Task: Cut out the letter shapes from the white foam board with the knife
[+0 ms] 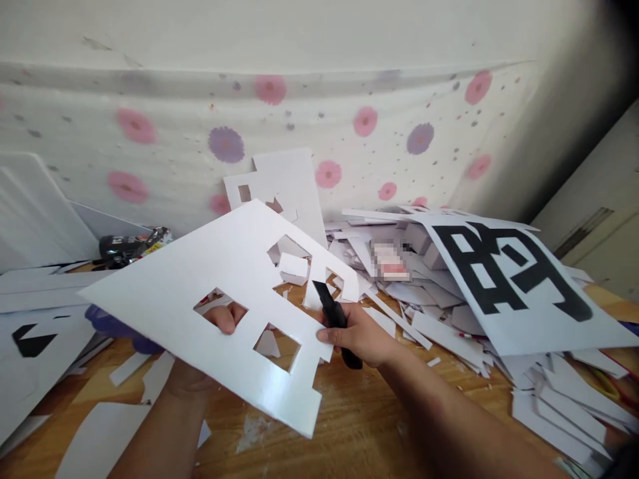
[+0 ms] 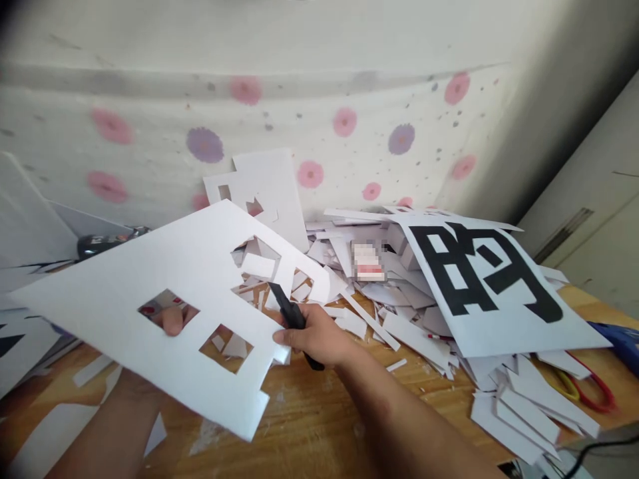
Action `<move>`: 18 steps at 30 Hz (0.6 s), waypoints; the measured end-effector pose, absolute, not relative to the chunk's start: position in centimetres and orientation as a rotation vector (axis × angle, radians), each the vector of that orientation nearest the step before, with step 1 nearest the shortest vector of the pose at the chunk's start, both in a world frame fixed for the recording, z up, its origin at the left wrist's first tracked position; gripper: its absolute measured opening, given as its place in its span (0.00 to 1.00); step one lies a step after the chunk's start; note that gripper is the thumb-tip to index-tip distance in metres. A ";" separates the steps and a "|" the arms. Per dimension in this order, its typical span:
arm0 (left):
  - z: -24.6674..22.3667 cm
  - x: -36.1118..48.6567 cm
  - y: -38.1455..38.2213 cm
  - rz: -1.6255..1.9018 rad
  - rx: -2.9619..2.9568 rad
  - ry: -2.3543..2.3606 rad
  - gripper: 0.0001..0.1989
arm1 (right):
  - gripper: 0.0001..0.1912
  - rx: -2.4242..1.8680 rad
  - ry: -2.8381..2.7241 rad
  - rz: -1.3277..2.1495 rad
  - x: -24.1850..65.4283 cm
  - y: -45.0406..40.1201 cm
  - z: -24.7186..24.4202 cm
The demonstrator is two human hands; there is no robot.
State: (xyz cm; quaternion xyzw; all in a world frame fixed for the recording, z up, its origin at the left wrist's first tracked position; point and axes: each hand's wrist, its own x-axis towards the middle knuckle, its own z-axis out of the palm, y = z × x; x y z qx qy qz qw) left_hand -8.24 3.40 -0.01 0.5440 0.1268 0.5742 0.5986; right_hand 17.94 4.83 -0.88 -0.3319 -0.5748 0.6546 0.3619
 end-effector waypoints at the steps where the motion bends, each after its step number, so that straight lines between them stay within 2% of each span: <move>1: 0.2 -8.1 3.4 1.339 1.283 0.287 0.18 | 0.15 -0.855 -1.486 1.679 18.0 4.8 -1.0; 11: -0.7 -8.2 3.3 1.395 1.346 0.267 0.15 | 0.18 -0.951 -1.550 1.665 18.1 4.6 -2.0; 18: -0.7 -8.3 3.3 1.338 1.292 0.265 0.19 | 0.19 -0.979 -1.525 1.672 17.8 4.4 -2.0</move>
